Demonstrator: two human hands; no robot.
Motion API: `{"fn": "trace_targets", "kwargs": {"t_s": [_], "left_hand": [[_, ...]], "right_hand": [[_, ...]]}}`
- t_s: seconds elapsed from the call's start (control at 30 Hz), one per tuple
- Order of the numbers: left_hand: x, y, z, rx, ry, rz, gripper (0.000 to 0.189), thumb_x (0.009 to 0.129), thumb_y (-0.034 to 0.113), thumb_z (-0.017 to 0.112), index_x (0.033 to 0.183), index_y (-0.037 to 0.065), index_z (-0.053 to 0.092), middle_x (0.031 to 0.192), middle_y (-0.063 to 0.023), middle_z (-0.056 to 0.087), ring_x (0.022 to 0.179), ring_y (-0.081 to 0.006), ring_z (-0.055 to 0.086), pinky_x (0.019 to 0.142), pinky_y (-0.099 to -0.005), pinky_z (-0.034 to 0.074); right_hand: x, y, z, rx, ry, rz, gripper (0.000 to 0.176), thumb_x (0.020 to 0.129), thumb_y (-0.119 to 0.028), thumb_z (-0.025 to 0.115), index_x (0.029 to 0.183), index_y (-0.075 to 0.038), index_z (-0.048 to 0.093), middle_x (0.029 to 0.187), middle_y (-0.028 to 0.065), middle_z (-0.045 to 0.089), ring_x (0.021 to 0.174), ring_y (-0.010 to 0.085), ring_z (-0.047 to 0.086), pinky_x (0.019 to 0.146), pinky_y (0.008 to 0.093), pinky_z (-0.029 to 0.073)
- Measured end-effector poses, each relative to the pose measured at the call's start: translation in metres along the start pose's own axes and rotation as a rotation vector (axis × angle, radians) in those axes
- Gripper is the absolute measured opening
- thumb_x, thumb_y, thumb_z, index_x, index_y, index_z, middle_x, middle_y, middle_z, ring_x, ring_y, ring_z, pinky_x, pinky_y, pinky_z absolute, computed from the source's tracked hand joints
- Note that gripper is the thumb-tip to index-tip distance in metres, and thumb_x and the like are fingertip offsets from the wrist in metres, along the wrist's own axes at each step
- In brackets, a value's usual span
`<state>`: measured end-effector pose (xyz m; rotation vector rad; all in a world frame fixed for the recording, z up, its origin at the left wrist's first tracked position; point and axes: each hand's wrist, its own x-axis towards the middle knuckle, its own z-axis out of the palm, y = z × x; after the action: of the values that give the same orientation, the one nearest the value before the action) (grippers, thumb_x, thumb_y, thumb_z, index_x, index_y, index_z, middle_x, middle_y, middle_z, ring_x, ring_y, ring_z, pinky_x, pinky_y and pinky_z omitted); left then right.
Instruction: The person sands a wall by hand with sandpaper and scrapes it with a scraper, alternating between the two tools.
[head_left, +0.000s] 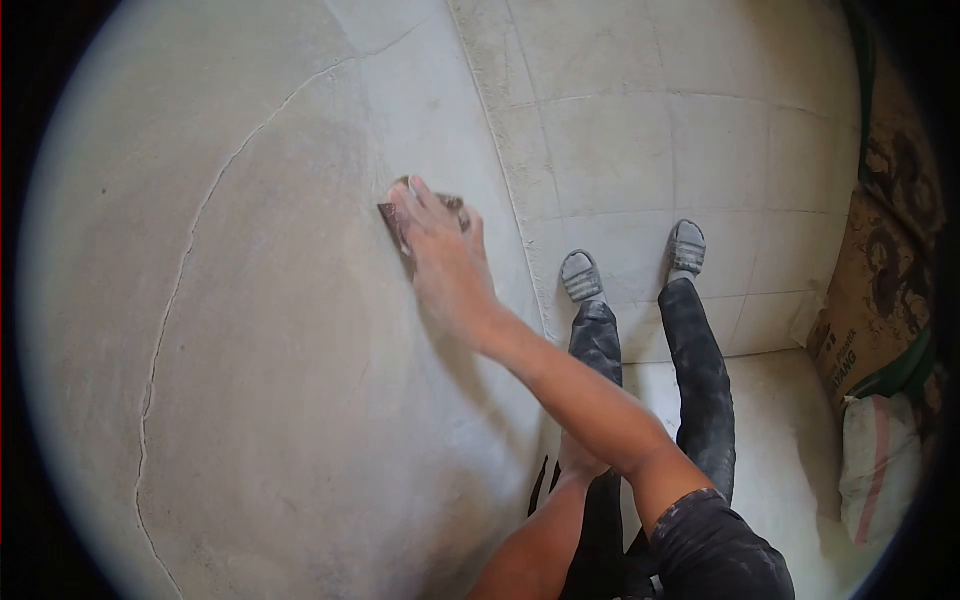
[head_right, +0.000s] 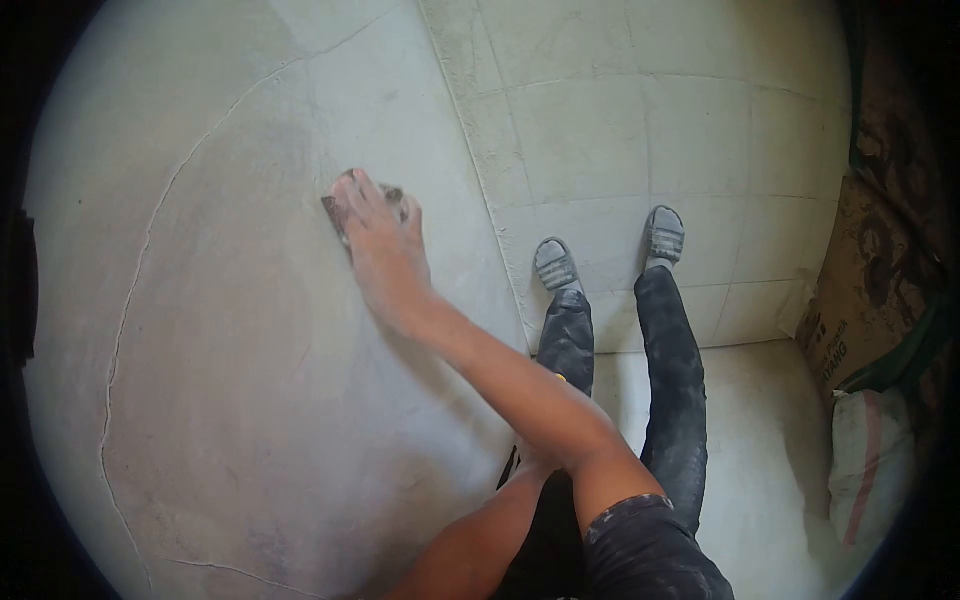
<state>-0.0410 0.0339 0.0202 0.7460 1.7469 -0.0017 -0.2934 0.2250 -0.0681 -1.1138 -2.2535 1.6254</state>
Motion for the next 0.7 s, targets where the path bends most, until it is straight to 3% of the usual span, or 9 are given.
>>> {"fn": "trace_targets", "kwargs": {"t_s": [0.07, 0.13, 0.27, 0.4, 0.5, 0.63, 0.7], "left_hand": [[0.000, -0.005, -0.009, -0.007, -0.002, -0.012, 0.051, 0.095, 0.042, 0.059, 0.138, 0.014, 0.063, 0.140, -0.0112, 0.065, 0.138, -0.0319, 0.052, 0.116, -0.0484, 0.034], [-0.002, -0.003, -0.009, -0.023, 0.000, -0.010, 0.052, 0.095, 0.042, 0.060, 0.138, 0.014, 0.063, 0.140, -0.0112, 0.065, 0.138, -0.0319, 0.051, 0.116, -0.0484, 0.034], [-0.007, -0.003, -0.007, -0.034, 0.013, -0.008, 0.052, 0.095, 0.042, 0.060, 0.138, 0.014, 0.063, 0.140, -0.0111, 0.064, 0.138, -0.0319, 0.051, 0.116, -0.0484, 0.034], [-0.009, 0.001, -0.007, -0.051, 0.009, -0.020, 0.052, 0.095, 0.042, 0.060, 0.138, 0.014, 0.063, 0.140, -0.0111, 0.064, 0.138, -0.0320, 0.051, 0.116, -0.0484, 0.034], [-0.009, 0.005, -0.009, -0.060, 0.018, -0.012, 0.052, 0.094, 0.042, 0.060, 0.138, 0.014, 0.063, 0.141, -0.0110, 0.064, 0.138, -0.0320, 0.051, 0.116, -0.0484, 0.034], [-0.016, -0.005, -0.015, -0.068, 0.020, -0.028, 0.052, 0.094, 0.042, 0.060, 0.138, 0.014, 0.063, 0.141, -0.0110, 0.064, 0.139, -0.0321, 0.051, 0.117, -0.0484, 0.034], [-0.014, -0.002, -0.013, -0.084, 0.023, -0.022, 0.052, 0.094, 0.042, 0.060, 0.138, 0.014, 0.063, 0.141, -0.0110, 0.064, 0.139, -0.0321, 0.051, 0.117, -0.0485, 0.033]], "right_hand": [[0.007, 0.004, 0.001, -0.007, -0.003, -0.025, 0.051, 0.100, -0.008, 0.049, 0.151, -0.003, 0.046, 0.163, 0.0103, 0.042, 0.156, 0.0245, 0.029, 0.119, 0.0617, 0.025], [0.033, 0.011, -0.002, -0.010, -0.039, 0.091, 0.050, 0.100, -0.008, 0.049, 0.150, -0.003, 0.047, 0.163, 0.0099, 0.042, 0.157, 0.0240, 0.028, 0.118, 0.0616, 0.026], [-0.015, -0.002, 0.002, 0.026, -0.044, -0.006, 0.051, 0.100, -0.006, 0.047, 0.151, -0.002, 0.047, 0.164, 0.0117, 0.039, 0.157, 0.0252, 0.026, 0.118, 0.0609, 0.025], [0.022, 0.012, -0.004, 0.000, -0.088, 0.062, 0.052, 0.100, -0.006, 0.045, 0.152, -0.003, 0.045, 0.165, 0.0124, 0.038, 0.157, 0.0266, 0.027, 0.119, 0.0608, 0.023], [-0.005, -0.002, -0.002, 0.094, 0.041, 0.016, 0.051, 0.101, -0.006, 0.044, 0.151, -0.002, 0.045, 0.161, 0.0149, 0.043, 0.156, 0.0288, 0.030, 0.119, 0.0606, 0.022], [0.013, 0.010, -0.003, 0.067, 0.012, 0.061, 0.050, 0.099, -0.005, 0.045, 0.149, 0.001, 0.046, 0.162, 0.0150, 0.042, 0.156, 0.0301, 0.029, 0.118, 0.0619, 0.023], [0.022, 0.009, -0.012, 0.008, -0.128, 0.094, 0.050, 0.099, -0.002, 0.046, 0.149, 0.001, 0.046, 0.163, 0.0139, 0.040, 0.157, 0.0287, 0.028, 0.118, 0.0622, 0.024]]}}
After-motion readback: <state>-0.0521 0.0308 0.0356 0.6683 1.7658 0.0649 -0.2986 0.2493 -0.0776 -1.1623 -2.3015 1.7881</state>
